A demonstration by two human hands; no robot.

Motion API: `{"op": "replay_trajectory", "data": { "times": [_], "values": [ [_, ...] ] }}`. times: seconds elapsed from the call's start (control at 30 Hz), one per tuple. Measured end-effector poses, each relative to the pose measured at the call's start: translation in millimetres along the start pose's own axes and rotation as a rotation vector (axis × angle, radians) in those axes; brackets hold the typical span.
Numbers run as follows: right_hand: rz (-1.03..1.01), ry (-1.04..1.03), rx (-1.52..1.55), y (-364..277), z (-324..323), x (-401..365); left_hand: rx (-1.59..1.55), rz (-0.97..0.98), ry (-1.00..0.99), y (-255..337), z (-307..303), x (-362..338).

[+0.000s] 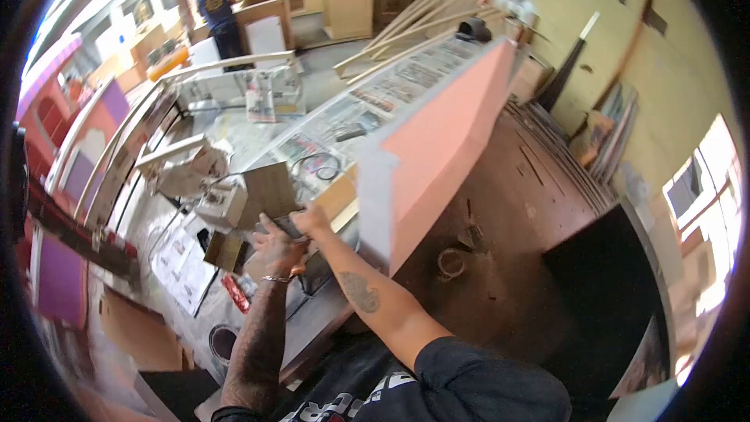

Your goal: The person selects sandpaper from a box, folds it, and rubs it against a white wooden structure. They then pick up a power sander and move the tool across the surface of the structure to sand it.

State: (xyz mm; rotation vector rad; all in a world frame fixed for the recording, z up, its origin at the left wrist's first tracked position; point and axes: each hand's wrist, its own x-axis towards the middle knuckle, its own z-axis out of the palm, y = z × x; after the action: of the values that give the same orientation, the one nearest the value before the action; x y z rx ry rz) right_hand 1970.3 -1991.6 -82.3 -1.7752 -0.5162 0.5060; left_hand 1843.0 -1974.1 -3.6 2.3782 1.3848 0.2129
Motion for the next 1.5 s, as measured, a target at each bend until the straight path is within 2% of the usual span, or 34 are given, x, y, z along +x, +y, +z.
{"op": "replay_trajectory", "data": {
  "times": [0.03, 0.1, 0.17, 0.2, 0.23, 0.27, 0.33, 0.37, 0.43, 0.47, 0.53, 0.57, 0.63, 0.67, 0.73, 0.77, 0.83, 0.87, 0.9, 1.03, 1.07, 1.1, 1.17, 1.2, 1.23, 1.3, 1.33, 1.37, 1.4, 1.43, 1.5],
  "values": [
    [-0.022, 0.009, -0.12, -6.0, -2.9, -0.3, 0.001, -0.016, -0.005, -3.2, 4.5, 4.3],
    [-0.033, 0.093, -0.084, -18.4, -7.9, -3.6, -0.085, 0.136, -0.062, -7.7, -13.3, 13.1],
    [-0.015, 0.153, -0.019, -30.0, -13.7, -16.0, -0.035, 0.602, 0.161, -33.4, 8.7, 53.8],
    [0.021, 0.164, 0.026, -37.5, -18.2, -21.2, -0.04, 0.572, 0.028, -25.9, -11.2, 49.1],
    [-0.037, 0.219, 0.089, -41.2, -18.9, -26.6, -0.057, 0.534, -0.083, -7.5, -44.3, 47.9],
    [-0.004, 0.22, 0.206, -50.1, -24.0, -39.4, 0.009, 0.622, -0.103, -0.5, -61.8, 51.5],
    [-0.174, 0.137, 0.508, -64.6, -36.2, -69.7, 0.146, 0.817, -0.124, 7.5, -85.4, 59.7],
    [-0.131, 0.125, 0.434, -60.4, -36.5, -82.8, 0.218, 0.926, -0.126, 11.5, -94.7, 61.9],
    [-0.194, -0.04, 0.485, -51.5, -39.9, -104.8, 0.339, 1.075, -0.237, 23.2, -115.0, 63.1],
    [-0.187, -0.057, 0.488, -37.3, -37.3, -109.7, 0.381, 1.195, -0.224, 22.6, -112.4, 69.3],
    [-0.309, -0.043, 0.275, 2.1, -31.9, -115.4, 0.368, 1.437, -0.221, 16.4, -99.6, 88.2],
    [-0.286, -0.084, 0.185, -5.6, -43.2, -130.5, 0.37, 1.429, -0.227, 13.7, -93.8, 91.6],
    [-0.493, 0.049, 0.092, 6.4, -45.2, -134.8, 0.348, 1.531, -0.426, 15.2, -86.6, 90.4],
    [-0.421, 0.034, 0.227, 29.1, -38.2, -119.6, 0.48, 1.507, -0.467, 18.7, -91.4, 77.7],
    [-0.261, -0.023, 0.561, -3.4, -48.2, -130.3, 0.55, 1.582, -0.481, 12.4, -78.0, 72.8],
    [-0.266, -0.027, 0.563, 0.5, -49.3, -129.2, 0.57, 1.596, -0.503, 9.1, -74.9, 69.5],
    [-0.633, 0.017, 0.062, 17.7, -51.3, -122.1, 0.523, 1.599, -0.526, -1.3, -67.2, 67.9],
    [-0.695, 0.093, -0.156, 13.6, -52.8, -122.2, 0.55, 1.602, -0.553, -3.4, -66.3, 63.8],
    [-0.731, 0.135, -0.232, 9.8, -55.1, -121.9, 0.572, 1.6, -0.578, -4.3, -65.7, 62.2],
    [-0.629, -0.122, -0.062, -0.8, -56.2, -121.3, 0.611, 1.708, -0.49, -18.5, -60.8, 58.0],
    [-0.62, -0.196, -0.011, -1.1, -55.0, -116.8, 0.597, 1.511, -0.57, -17.7, -51.9, 50.5],
    [-0.621, -0.214, -0.011, -2.1, -51.7, -112.3, 0.589, 1.495, -0.569, -24.3, -54.5, 53.7],
    [-0.501, -0.176, 0.132, -3.7, -43.0, -104.9, 0.683, 1.56, -0.391, -43.3, -69.3, 71.2],
    [-0.489, -0.159, 0.102, -18.1, -44.3, -107.3, 0.513, 1.599, -0.302, -65.9, -54.2, 92.7],
    [-0.493, -0.17, 0.105, -18.9, -44.2, -106.3, 0.515, 1.587, -0.299, -85.8, -40.4, 104.5],
    [-0.449, -0.131, -0.083, -21.6, -45.3, -102.6, -0.418, 1.055, -0.736, -108.7, -32.5, 116.6],
    [-0.404, -0.129, -0.104, -23.1, -44.1, -100.2, -0.417, 1.054, -0.731, -117.2, -36.6, 119.2],
    [-0.406, -0.132, -0.105, -24.0, -43.0, -99.7, -0.413, 0.715, -0.753, -119.1, -50.1, 112.9],
    [-0.258, -0.134, -0.102, -25.4, -41.2, -98.7, -0.402, 0.378, -0.76, -119.7, -60.0, 106.5],
    [-0.113, -0.136, -0.099, -28.0, -39.2, -96.1, -0.404, 0.379, -0.752, -116.0, -64.5, 96.9],
    [-0.155, -0.076, -0.208, -26.2, -37.8, -91.8, -0.872, 0.076, -0.812, -112.8, -69.8, 75.7]
  ]
}}
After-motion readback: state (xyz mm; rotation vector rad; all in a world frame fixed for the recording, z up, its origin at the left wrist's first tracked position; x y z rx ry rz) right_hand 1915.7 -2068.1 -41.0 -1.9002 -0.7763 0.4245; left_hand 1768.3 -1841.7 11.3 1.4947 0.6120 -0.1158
